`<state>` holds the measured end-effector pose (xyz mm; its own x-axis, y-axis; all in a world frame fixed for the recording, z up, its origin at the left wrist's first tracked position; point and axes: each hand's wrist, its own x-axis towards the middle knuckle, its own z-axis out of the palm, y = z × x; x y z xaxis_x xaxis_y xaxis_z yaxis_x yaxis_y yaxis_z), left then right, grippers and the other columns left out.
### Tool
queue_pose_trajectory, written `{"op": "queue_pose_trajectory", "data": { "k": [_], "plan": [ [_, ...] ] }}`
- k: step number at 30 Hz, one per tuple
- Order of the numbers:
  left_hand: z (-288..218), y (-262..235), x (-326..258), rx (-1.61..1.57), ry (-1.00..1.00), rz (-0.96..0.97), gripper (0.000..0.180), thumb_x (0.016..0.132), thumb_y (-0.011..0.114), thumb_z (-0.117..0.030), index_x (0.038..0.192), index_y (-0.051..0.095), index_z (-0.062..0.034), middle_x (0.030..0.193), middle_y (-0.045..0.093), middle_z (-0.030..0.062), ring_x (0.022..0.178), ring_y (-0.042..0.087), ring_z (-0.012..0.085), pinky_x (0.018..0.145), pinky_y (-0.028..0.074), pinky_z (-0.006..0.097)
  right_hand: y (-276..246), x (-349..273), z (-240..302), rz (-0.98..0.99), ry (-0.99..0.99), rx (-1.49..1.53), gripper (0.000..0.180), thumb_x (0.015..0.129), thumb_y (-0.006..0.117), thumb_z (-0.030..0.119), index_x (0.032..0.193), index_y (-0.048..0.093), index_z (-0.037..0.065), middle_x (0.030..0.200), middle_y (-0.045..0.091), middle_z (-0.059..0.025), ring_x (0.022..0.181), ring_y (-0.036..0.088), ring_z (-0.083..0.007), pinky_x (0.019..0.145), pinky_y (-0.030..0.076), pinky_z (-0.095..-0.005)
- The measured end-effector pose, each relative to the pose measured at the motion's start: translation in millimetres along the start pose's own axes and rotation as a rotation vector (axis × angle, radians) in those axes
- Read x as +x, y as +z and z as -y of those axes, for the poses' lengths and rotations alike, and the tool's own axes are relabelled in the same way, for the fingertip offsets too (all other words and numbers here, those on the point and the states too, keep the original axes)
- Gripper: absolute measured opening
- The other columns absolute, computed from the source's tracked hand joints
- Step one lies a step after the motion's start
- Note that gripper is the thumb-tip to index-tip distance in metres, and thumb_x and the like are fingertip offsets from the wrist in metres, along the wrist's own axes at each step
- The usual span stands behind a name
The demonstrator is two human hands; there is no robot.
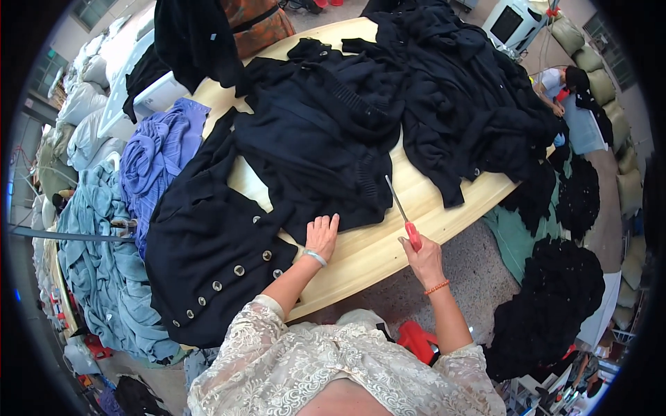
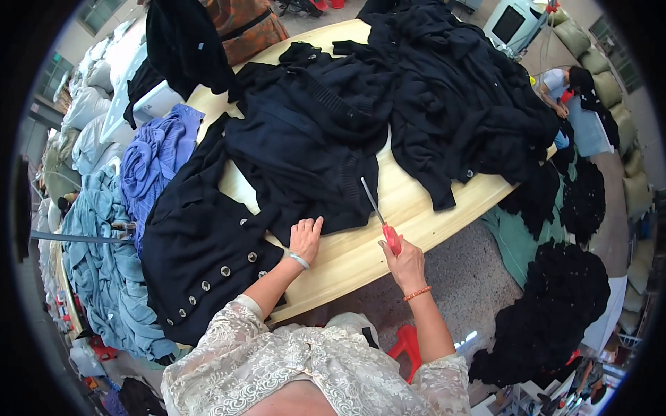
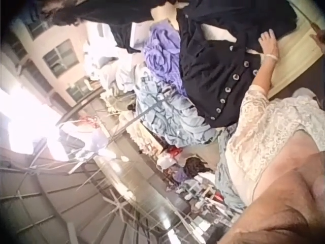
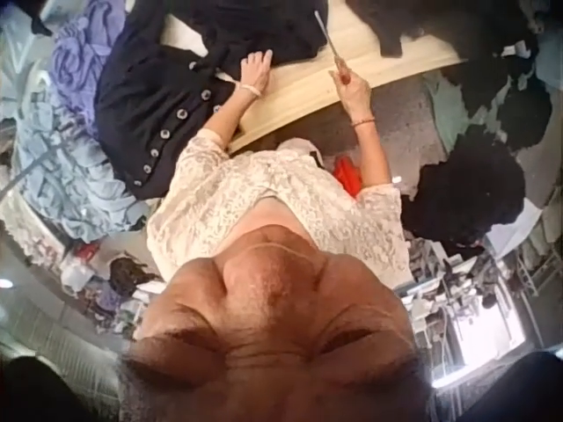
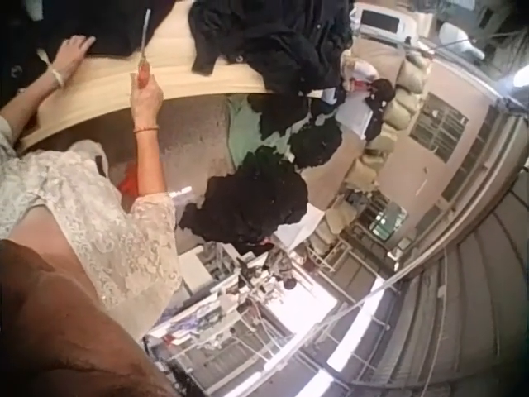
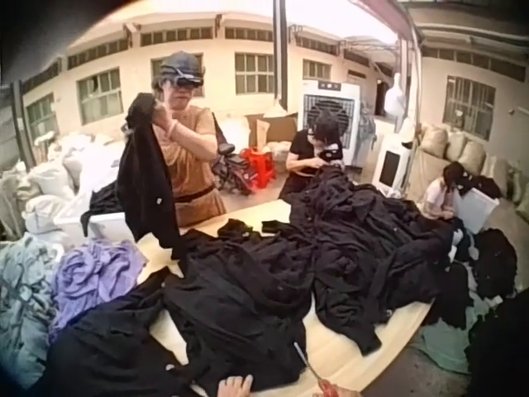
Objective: Trimming loose threads and inspecting black garments using thread snips.
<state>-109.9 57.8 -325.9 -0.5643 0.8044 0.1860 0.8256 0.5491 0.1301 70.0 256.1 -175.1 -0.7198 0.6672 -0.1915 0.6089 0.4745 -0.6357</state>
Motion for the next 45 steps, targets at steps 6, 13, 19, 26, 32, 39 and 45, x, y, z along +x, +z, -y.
{"op": "queue_pose_trajectory", "data": {
  "k": [6, 13, 19, 26, 32, 39, 45],
  "plan": [
    [3.5, -61.9, -0.5, -0.411, 0.123, 0.157, 0.040, 0.064, 0.065, -0.007, 0.104, 0.063, -0.0086, 0.091, 0.059, 0.0118, 0.089, 0.058, 0.0317, 0.077, 0.047, 0.042, 72.0, 62.3, 10.6, -0.043, -0.120, -0.021, 0.047, 0.075, 0.081, 0.039, 0.095, 0.062, 0.001, 0.093, 0.067, -0.0234, 0.090, 0.065, -0.0416, 0.080, 0.051, -0.0480],
    [11.7, -197.6, -20.2, -0.730, 0.107, 0.134, 0.033, 0.069, 0.063, -0.003, 0.101, 0.061, -0.0034, 0.088, 0.055, 0.0129, 0.086, 0.057, 0.0331, 0.076, 0.048, 0.041, 52.3, 23.5, 64.0, 0.207, -0.330, 0.410, 0.011, 0.083, 0.065, 0.010, 0.092, 0.065, 0.003, 0.064, 0.056, -0.0156, 0.060, 0.059, -0.0247, 0.058, 0.045, -0.0387],
    [-20.0, -226.9, -39.7, -0.809, -0.129, -0.331, 0.076, 0.076, 0.074, 0.001, 0.143, 0.039, 0.0007, 0.069, 0.057, 0.0131, 0.057, 0.059, 0.0276, 0.053, 0.047, 0.036, -19.1, -41.1, 130.5, 0.648, -0.635, 0.656, 0.009, 0.079, 0.065, 0.001, 0.086, 0.060, -0.001, 0.068, 0.055, -0.0081, 0.062, 0.053, -0.0155, 0.060, 0.044, -0.0303],
    [-11.7, -269.6, -33.9, -1.081, -0.060, -0.182, 0.037, 0.082, 0.070, -0.001, 0.117, 0.060, -0.0005, 0.102, 0.066, 0.0101, 0.092, 0.065, 0.0152, 0.085, 0.050, 0.026, -47.8, -54.1, 145.9, 0.539, -0.758, 0.640, 0.026, 0.084, 0.073, 0.003, 0.109, 0.069, -0.002, 0.088, 0.072, -0.0088, 0.077, 0.066, -0.0113, 0.068, 0.051, -0.0249],
    [-20.7, -326.8, 13.6, -1.824, -0.275, -0.785, 0.032, 0.092, 0.063, 0.004, 0.122, 0.055, -0.0021, 0.115, 0.066, 0.0032, 0.106, 0.061, 0.0106, 0.095, 0.049, 0.026, -28.0, -68.6, 123.7, 0.109, -0.585, 0.625, 0.077, 0.071, 0.081, -0.003, 0.140, 0.048, -0.002, 0.119, 0.067, -0.0110, 0.057, 0.038, 0.0011, 0.055, 0.038, -0.0161],
    [-67.4, -388.4, -46.8, -2.219, -0.496, -0.672, 0.043, 0.094, 0.063, 0.000, 0.131, 0.048, -0.0133, 0.105, 0.062, -0.0017, 0.087, 0.062, 0.0063, 0.065, 0.052, 0.021, 115.2, -61.8, 115.7, 0.100, -0.604, 0.480, 0.052, 0.080, 0.078, 0.015, 0.125, 0.057, -0.001, 0.117, 0.065, -0.0154, 0.107, 0.064, -0.0267, 0.090, 0.051, -0.0343],
    [-74.9, -397.6, -125.0, -2.100, 0.058, -0.898, 0.042, 0.092, 0.057, 0.012, 0.132, 0.052, 0.0000, 0.130, 0.059, 0.0061, 0.119, 0.057, 0.0157, 0.103, 0.045, 0.031, 122.4, -61.7, 134.0, 0.050, -0.651, 0.715, 0.045, 0.086, 0.069, 0.009, 0.128, 0.056, -0.002, 0.120, 0.064, -0.0147, 0.110, 0.063, -0.0248, 0.093, 0.050, -0.0349]
  ]
}}
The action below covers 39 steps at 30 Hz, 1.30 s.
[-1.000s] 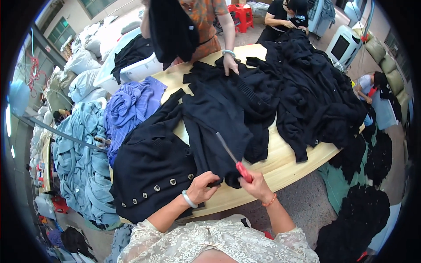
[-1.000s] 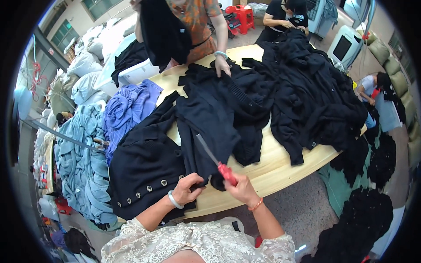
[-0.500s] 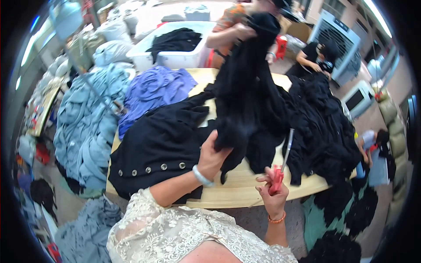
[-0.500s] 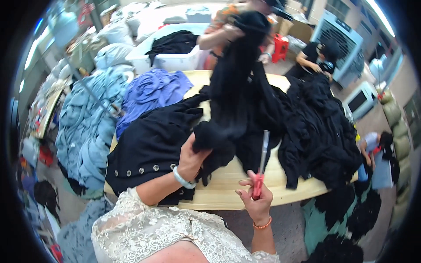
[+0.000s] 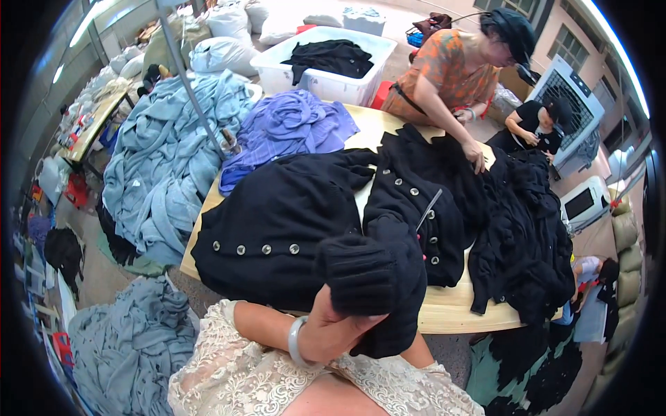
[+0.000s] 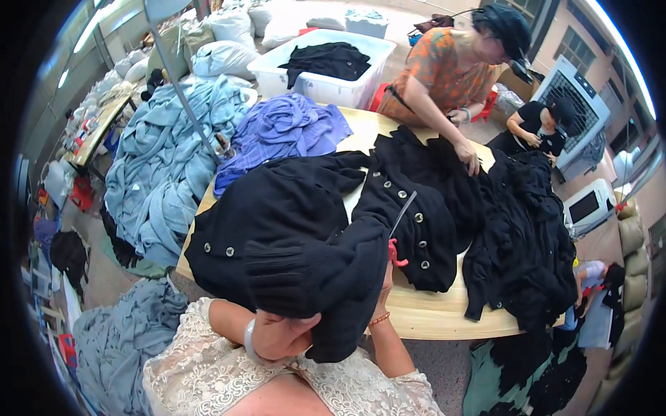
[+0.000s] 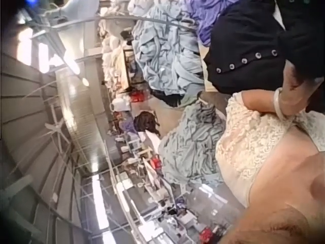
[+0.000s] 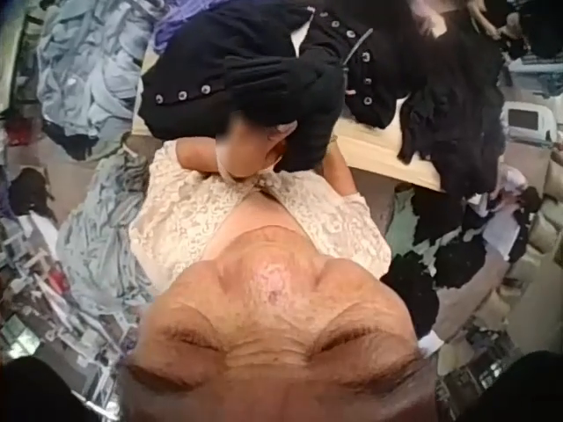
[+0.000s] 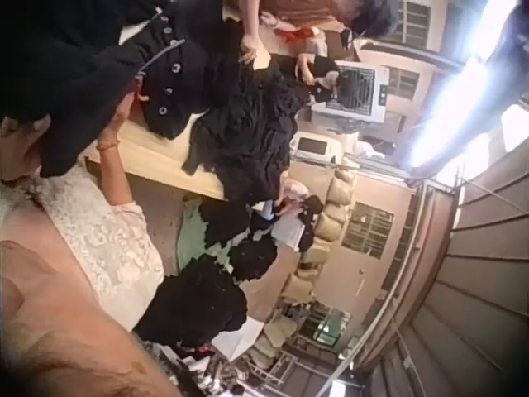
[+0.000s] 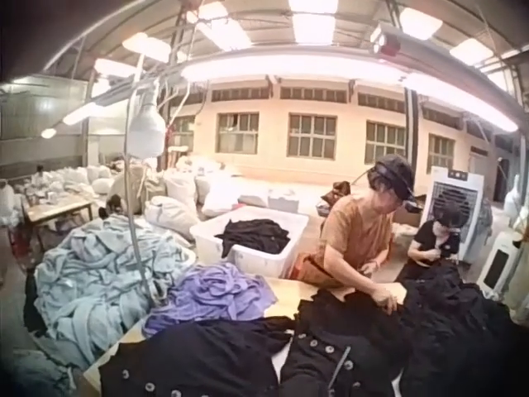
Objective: Trimming loose threads and inspecting black garments using thread snips.
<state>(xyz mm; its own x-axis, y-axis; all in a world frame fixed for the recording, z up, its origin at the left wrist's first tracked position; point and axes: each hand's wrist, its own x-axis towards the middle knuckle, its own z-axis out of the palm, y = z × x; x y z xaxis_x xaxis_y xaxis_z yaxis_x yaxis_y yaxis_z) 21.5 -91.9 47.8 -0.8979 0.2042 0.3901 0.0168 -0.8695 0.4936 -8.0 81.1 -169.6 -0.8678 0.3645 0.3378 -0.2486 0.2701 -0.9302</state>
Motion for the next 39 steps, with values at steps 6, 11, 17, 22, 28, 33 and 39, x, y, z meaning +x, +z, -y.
{"op": "queue_pose_trajectory", "data": {
  "k": [6, 11, 17, 22, 28, 33, 39],
  "plan": [
    [-51.4, -29.4, 2.3, 0.553, 0.239, 0.252, 0.029, 0.090, 0.064, 0.008, 0.118, 0.063, 0.0023, 0.127, 0.060, 0.0096, 0.117, 0.057, 0.0185, 0.103, 0.042, 0.034, -20.9, 192.8, 32.6, 0.075, -0.133, 0.035, 0.043, 0.089, 0.063, 0.005, 0.130, 0.055, -0.003, 0.122, 0.064, -0.0147, 0.112, 0.062, -0.0240, 0.096, 0.049, -0.0352],
    [-60.1, -52.0, -13.1, 0.412, 0.140, 0.376, 0.021, 0.089, 0.067, 0.002, 0.110, 0.066, 0.0020, 0.116, 0.064, 0.0111, 0.108, 0.060, 0.0238, 0.096, 0.044, 0.036, -109.6, 358.0, 75.8, 0.151, -0.392, -0.217, 0.045, 0.088, 0.063, 0.004, 0.131, 0.054, -0.003, 0.123, 0.064, -0.0157, 0.113, 0.062, -0.0245, 0.097, 0.049, -0.0353],
    [-106.0, -90.4, -37.8, -0.221, -0.199, 0.252, 0.031, 0.098, 0.054, -0.010, 0.127, 0.055, 0.0005, 0.118, 0.065, 0.0125, 0.112, 0.060, 0.0259, 0.098, 0.047, 0.042, -37.6, 307.4, 183.0, 0.109, -0.684, -0.538, 0.048, 0.086, 0.063, 0.003, 0.132, 0.053, -0.003, 0.124, 0.064, -0.0168, 0.114, 0.062, -0.0252, 0.098, 0.048, -0.0354],
    [-139.0, -128.6, -8.3, -0.303, -0.073, -0.676, 0.050, 0.102, 0.046, -0.043, 0.133, 0.051, -0.0038, 0.133, 0.060, 0.0124, 0.119, 0.059, 0.0241, 0.107, 0.043, 0.045, 134.0, 276.9, 211.1, 0.349, -0.989, -0.765, 0.054, 0.062, 0.082, 0.018, 0.111, 0.060, 0.005, 0.103, 0.066, -0.0164, 0.094, 0.065, -0.0371, 0.078, 0.054, -0.0431],
    [-124.4, -303.6, -95.4, -0.002, 0.142, -1.218, 0.045, 0.099, 0.057, -0.019, 0.135, 0.038, -0.0016, 0.131, 0.053, 0.0243, 0.119, 0.056, 0.0336, 0.105, 0.047, 0.044, 219.6, 268.5, 85.1, 0.652, -0.673, -0.898, 0.054, 0.076, 0.077, 0.046, 0.097, 0.055, 0.001, 0.088, 0.064, -0.0190, 0.082, 0.065, -0.0392, 0.068, 0.052, -0.0453],
    [-123.5, -297.6, -70.6, 1.515, 0.015, -0.774, 0.070, 0.079, 0.078, -0.008, 0.139, 0.042, -0.0055, 0.139, 0.049, 0.0144, 0.126, 0.049, 0.0295, 0.103, 0.043, 0.041, 186.0, 195.9, 18.3, 0.735, -0.174, -0.727, 0.067, 0.073, 0.083, 0.035, 0.127, 0.056, 0.006, 0.113, 0.066, -0.0195, 0.107, 0.063, -0.0375, 0.090, 0.051, -0.0403],
    [-126.9, -353.3, -22.3, 2.379, -0.156, 0.090, 0.065, 0.074, 0.076, -0.016, 0.134, 0.052, -0.0094, 0.134, 0.050, 0.0146, 0.130, 0.043, 0.0327, 0.111, 0.030, 0.051, 166.8, 175.3, -24.7, 0.527, -0.077, -0.764, 0.043, 0.075, 0.082, 0.031, 0.102, 0.060, 0.006, 0.091, 0.069, -0.0172, 0.088, 0.066, -0.0383, 0.075, 0.052, -0.0456]
  ]
}}
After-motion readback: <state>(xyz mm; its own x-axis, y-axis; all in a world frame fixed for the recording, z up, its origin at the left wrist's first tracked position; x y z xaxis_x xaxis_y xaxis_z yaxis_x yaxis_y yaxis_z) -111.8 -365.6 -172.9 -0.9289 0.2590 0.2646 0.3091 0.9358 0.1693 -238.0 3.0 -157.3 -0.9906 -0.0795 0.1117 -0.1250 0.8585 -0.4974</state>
